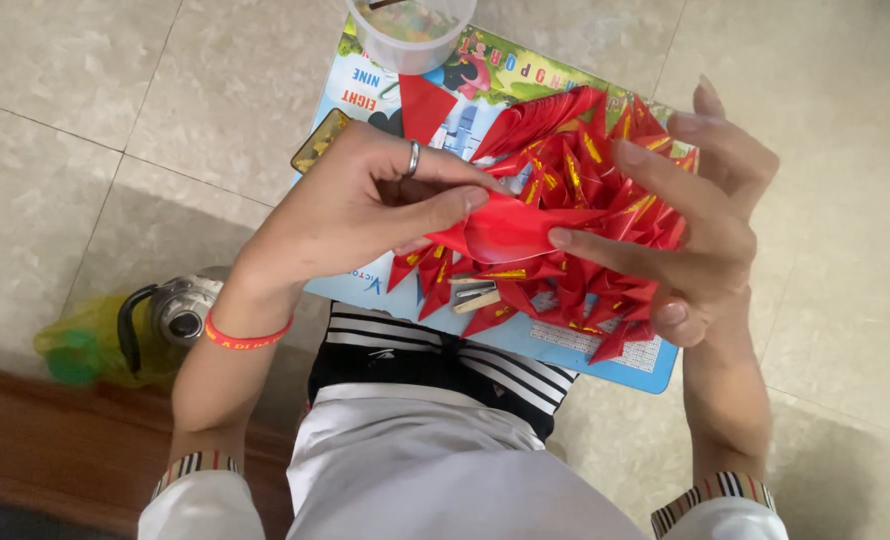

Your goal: Folding red and gold paper sheets into decorative cone shapes.

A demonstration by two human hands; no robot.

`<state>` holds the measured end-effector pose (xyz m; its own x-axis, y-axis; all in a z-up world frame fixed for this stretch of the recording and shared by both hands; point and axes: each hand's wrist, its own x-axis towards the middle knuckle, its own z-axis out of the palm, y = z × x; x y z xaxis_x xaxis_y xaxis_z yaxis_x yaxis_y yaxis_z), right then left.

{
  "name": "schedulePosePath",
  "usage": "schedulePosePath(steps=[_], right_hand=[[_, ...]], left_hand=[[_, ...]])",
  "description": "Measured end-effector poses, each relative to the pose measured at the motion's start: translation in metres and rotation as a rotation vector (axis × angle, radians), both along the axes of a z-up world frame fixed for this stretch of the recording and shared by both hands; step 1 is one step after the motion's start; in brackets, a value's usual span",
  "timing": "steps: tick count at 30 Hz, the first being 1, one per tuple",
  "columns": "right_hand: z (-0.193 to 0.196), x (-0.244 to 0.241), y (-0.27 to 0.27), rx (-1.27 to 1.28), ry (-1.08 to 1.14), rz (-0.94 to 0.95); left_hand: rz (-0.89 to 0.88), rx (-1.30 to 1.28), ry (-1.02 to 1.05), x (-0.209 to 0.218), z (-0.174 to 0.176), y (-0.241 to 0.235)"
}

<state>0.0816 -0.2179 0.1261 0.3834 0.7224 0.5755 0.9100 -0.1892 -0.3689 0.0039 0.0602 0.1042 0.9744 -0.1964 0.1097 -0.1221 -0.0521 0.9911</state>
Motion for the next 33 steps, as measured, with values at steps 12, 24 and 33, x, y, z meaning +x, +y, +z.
schedulePosePath(steps=[12,24,33], right_hand=[[-0.106,-0.046,0.028,0.38,0.471,-0.107],[-0.154,-0.127,0.073,0.483,0.679,-0.375],[-0.171,-0.126,0.04,0.509,0.659,-0.572]], left_hand=[[0.595,-0.338,-0.036,-0.063,-0.069,-0.013],[0.643,-0.612,-0.009,-0.068,-0.123,-0.1],[0.36,-0.805,0.217,-0.064,-0.137,-0.108]])
